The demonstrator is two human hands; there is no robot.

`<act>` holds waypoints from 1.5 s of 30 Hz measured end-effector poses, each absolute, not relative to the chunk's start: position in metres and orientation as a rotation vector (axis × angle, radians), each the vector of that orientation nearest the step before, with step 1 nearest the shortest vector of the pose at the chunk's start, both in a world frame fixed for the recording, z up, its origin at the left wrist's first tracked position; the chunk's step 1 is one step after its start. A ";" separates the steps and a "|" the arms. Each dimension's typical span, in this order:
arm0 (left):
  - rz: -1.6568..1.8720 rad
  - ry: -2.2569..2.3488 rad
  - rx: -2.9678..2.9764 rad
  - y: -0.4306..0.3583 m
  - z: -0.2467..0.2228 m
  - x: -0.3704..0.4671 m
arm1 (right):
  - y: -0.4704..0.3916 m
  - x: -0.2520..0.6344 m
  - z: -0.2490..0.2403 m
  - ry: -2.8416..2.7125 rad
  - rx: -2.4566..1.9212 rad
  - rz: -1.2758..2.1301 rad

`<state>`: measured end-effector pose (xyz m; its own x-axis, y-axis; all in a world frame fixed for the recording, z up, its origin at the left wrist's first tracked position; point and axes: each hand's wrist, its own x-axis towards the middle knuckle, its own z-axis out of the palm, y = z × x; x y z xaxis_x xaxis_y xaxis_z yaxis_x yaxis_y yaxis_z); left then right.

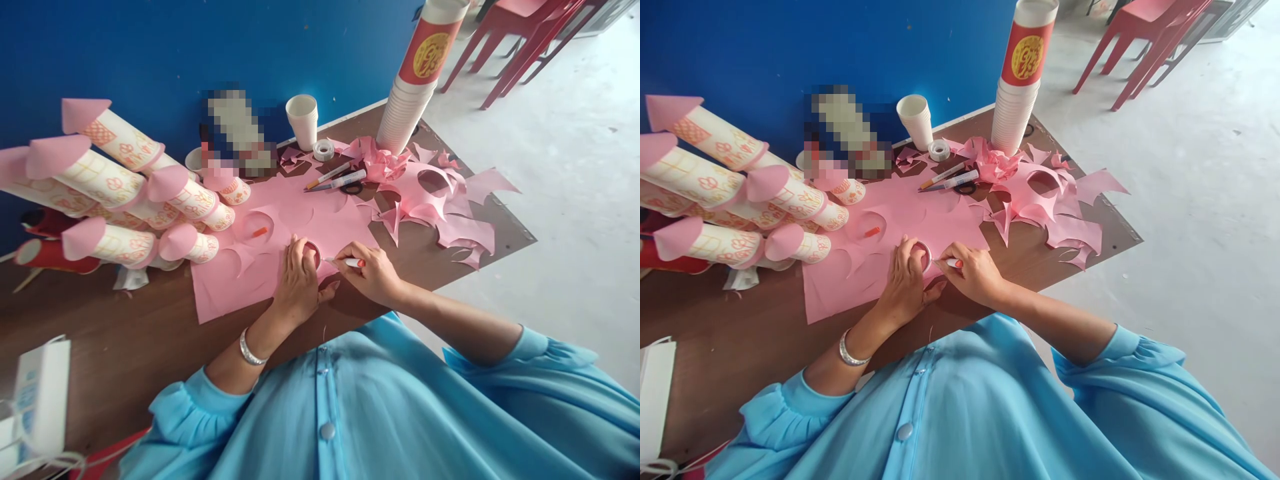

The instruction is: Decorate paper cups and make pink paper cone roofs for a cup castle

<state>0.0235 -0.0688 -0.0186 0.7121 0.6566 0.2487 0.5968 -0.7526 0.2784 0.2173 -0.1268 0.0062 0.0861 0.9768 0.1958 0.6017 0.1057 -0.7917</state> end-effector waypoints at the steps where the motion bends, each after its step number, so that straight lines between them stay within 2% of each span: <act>1: 0.492 1.010 2.743 -0.069 -0.019 0.023 | -0.129 0.216 0.005 -1.625 -1.585 0.589; 7: 0.503 0.980 2.793 -0.068 -0.019 0.022 | -0.142 0.207 0.000 -1.801 -1.601 0.401; 13: 0.506 0.987 2.780 -0.069 -0.016 0.022 | -0.149 0.201 -0.002 -1.900 -1.400 0.154; 24: 0.483 0.963 2.787 -0.069 -0.014 0.022 | -0.158 0.204 0.019 -1.712 -1.323 0.334; 27: 0.470 1.003 2.776 -0.070 -0.013 0.023 | -0.160 0.216 0.029 -1.700 -1.277 0.176; 32: 0.492 0.965 2.748 -0.071 -0.009 0.023 | -0.143 0.215 0.023 -2.097 -1.257 -0.083; 40: 0.412 0.996 2.622 -0.067 0.001 0.021 | -0.125 0.205 -0.003 -2.311 -1.204 -0.068; 45: 0.201 0.774 2.618 -0.035 0.026 0.009 | -0.126 0.208 0.000 -2.283 -1.187 -0.036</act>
